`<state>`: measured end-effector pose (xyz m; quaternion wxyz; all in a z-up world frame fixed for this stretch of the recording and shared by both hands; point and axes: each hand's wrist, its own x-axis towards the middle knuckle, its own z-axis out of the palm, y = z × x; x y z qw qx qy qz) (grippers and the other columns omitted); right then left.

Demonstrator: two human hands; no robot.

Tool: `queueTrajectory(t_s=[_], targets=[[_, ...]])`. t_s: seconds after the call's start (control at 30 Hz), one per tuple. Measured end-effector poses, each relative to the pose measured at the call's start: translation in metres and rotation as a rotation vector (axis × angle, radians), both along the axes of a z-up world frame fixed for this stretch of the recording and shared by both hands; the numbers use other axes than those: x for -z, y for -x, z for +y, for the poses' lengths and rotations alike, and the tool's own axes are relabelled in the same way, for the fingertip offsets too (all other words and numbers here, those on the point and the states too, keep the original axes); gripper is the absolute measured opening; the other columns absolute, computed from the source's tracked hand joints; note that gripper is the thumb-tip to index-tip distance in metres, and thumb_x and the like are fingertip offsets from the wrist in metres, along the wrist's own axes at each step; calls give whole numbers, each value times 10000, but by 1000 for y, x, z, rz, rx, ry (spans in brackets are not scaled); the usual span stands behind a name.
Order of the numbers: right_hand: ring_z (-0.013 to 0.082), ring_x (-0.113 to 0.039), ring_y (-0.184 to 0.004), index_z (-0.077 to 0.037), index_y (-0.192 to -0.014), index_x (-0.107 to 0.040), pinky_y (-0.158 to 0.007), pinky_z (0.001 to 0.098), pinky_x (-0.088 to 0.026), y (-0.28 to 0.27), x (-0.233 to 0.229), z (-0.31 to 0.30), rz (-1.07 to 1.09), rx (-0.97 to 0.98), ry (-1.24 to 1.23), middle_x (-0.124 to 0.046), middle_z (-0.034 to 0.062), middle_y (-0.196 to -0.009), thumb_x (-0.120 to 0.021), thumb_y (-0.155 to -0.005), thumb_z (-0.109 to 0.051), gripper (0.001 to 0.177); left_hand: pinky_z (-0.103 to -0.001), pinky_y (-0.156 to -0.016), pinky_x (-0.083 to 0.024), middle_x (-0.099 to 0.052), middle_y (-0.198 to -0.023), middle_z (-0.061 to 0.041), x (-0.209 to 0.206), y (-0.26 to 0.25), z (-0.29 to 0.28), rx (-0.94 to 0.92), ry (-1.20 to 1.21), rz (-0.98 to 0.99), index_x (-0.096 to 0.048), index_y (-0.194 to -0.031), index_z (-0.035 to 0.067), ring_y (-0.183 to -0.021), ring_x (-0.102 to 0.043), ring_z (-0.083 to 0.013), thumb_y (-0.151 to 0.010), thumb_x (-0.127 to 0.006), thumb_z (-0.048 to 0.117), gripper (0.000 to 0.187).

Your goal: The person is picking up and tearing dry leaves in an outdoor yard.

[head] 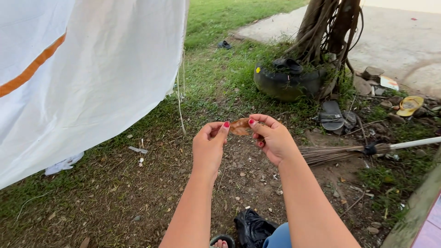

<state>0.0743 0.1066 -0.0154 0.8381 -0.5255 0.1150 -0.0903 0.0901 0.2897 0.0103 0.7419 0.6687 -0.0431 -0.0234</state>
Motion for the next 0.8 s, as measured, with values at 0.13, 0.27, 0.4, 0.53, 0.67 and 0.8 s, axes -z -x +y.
queueTrajectory(t_s=[0.13, 0.27, 0.4, 0.53, 0.67, 0.8], targets=[[52, -526, -659, -107, -1110, -705, -544, 223, -398, 1, -5, 1, -13, -16, 42, -631, -56, -804, -755, -905, -156, 216, -232, -665, -473, -654, -826, 29, -3, -1, -1, 25, -53, -64, -732, -1031, 57, -727, -561, -61, -937, -725, 233, 199], [49, -499, -647, -151, -1125, -726, -547, 224, -408, 16, -28, 11, 32, -19, 96, -621, -64, -787, -733, -892, -179, 234, -246, -626, -448, -669, -821, 21, -5, 0, -4, 45, -137, -105, -740, -1000, 66, -699, -545, -70, -948, -715, 228, 172], [56, -499, -653, -74, -1100, -740, -554, 219, -403, 7, -7, -6, -61, -71, 162, -643, -46, -800, -714, -929, -185, 206, -237, -637, -465, -665, -817, 34, -3, -5, -11, 48, -122, -101, -742, -980, 64, -705, -553, -59, -943, -715, 212, 155], [56, -510, -666, -57, -1067, -718, -565, 221, -426, 3, 3, -16, -76, -53, 127, -629, -42, -798, -698, -957, -166, 156, -246, -644, -447, -642, -806, 31, 7, -12, -21, 89, -66, -59, -741, -984, 51, -709, -530, -73, -948, -726, 206, 159], [72, -499, -642, -67, -1052, -720, -544, 222, -410, 0, 5, -21, -67, 17, -5, -631, -29, -792, -676, -962, -143, 125, -228, -691, -480, -651, -803, 33, 6, -10, -33, 151, 64, 50, -739, -992, 48, -734, -573, -69, -933, -731, 202, 165], [75, -494, -653, -57, -1044, -708, -559, 221, -412, -5, 8, -17, -87, 64, -60, -652, -24, -813, -663, -967, -129, 114, -220, -694, -480, -652, -801, 35, 4, -9, -39, 125, 73, 92, -747, -995, 44, -735, -567, -66, -938, -729, 214, 180]])
